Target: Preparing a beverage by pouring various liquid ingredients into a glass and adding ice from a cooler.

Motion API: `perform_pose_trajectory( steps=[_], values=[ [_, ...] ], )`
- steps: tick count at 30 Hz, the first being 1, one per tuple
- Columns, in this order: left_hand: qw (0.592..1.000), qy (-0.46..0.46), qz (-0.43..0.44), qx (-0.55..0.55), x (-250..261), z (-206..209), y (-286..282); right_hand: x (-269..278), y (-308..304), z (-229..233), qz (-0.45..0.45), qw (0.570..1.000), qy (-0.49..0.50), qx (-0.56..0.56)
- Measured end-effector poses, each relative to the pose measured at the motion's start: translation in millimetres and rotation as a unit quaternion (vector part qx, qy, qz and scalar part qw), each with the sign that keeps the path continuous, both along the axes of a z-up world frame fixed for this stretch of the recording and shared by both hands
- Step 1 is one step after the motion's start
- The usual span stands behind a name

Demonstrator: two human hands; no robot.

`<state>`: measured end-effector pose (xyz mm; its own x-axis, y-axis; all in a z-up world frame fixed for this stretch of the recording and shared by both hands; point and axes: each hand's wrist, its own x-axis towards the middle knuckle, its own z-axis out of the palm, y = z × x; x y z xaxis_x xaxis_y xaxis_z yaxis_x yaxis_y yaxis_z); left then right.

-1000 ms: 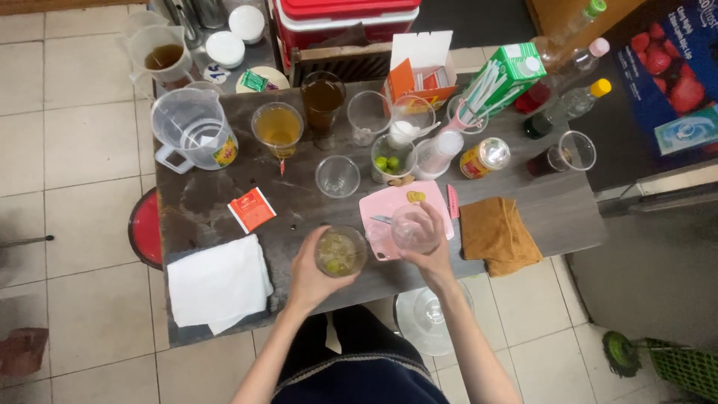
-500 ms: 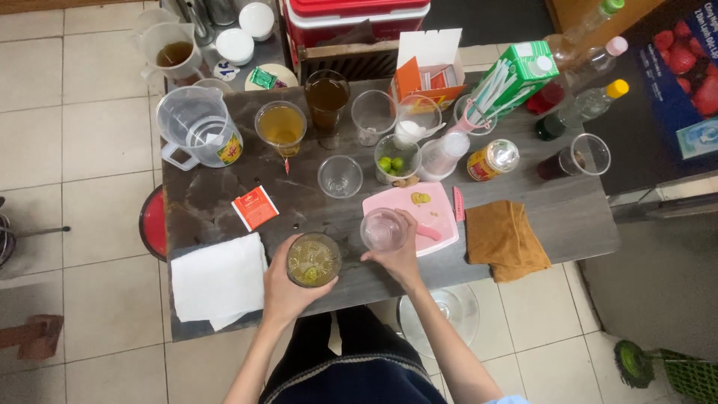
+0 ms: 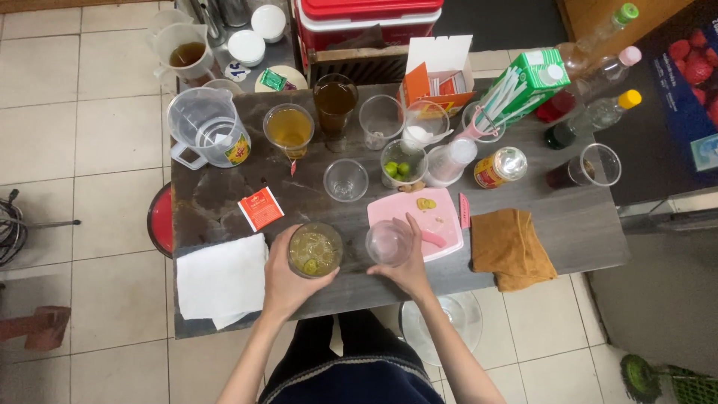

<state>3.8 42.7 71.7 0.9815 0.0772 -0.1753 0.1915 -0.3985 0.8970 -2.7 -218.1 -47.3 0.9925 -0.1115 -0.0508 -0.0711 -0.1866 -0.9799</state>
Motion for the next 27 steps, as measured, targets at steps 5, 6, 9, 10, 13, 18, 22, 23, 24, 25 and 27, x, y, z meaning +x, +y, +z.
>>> perform_pose_trajectory(
  steps=[5, 6, 9, 10, 13, 18, 22, 23, 24, 25, 27],
  values=[
    [0.999, -0.033, -0.006, 0.020, 14.1, 1.7, -0.1, 0.9, -4.8, 3.1, -0.008, 0.999, 0.006, -0.053],
    [0.997, -0.057, -0.009, 0.042, 17.0, -2.1, -0.4, 2.8, -4.2, -0.9, -0.016, 0.998, 0.005, -0.056],
    [0.987, -0.132, -0.023, 0.092, 27.5, -22.6, 3.2, 5.3, -0.4, -5.5, -0.047, 0.997, 0.009, -0.063],
    [0.987, -0.132, -0.021, 0.093, 33.4, -20.1, 2.5, 5.8, -0.9, -2.1, -0.045, 0.997, 0.009, -0.063],
    [0.981, -0.154, -0.026, 0.117, 52.0, -10.0, 1.8, 4.9, -6.3, 2.3, -0.048, 0.994, 0.012, -0.096],
    [0.947, -0.197, -0.089, 0.236, 84.7, -5.5, 1.1, -4.5, -13.6, 11.5, -0.009, 0.995, 0.016, -0.095],
    [0.922, -0.210, -0.105, 0.308, 102.5, -10.5, 1.0, -8.8, -19.6, 15.3, 0.011, 0.994, 0.034, -0.108],
    [0.914, -0.212, -0.111, 0.329, 105.6, -11.4, 1.4, -8.9, -20.9, 15.6, 0.027, 0.992, 0.030, -0.117],
    [0.905, -0.213, -0.117, 0.349, 108.7, -12.3, 2.0, -9.1, -21.9, 16.1, 0.044, 0.991, 0.027, -0.126],
    [0.905, -0.213, -0.118, 0.349, 110.3, -12.0, 0.5, -12.1, -25.2, 20.8, 0.042, 0.991, 0.028, -0.125],
    [0.902, -0.188, -0.129, 0.368, 113.8, -11.0, -1.5, -17.3, -30.9, 30.4, 0.103, 0.984, 0.027, -0.140]
  ],
)
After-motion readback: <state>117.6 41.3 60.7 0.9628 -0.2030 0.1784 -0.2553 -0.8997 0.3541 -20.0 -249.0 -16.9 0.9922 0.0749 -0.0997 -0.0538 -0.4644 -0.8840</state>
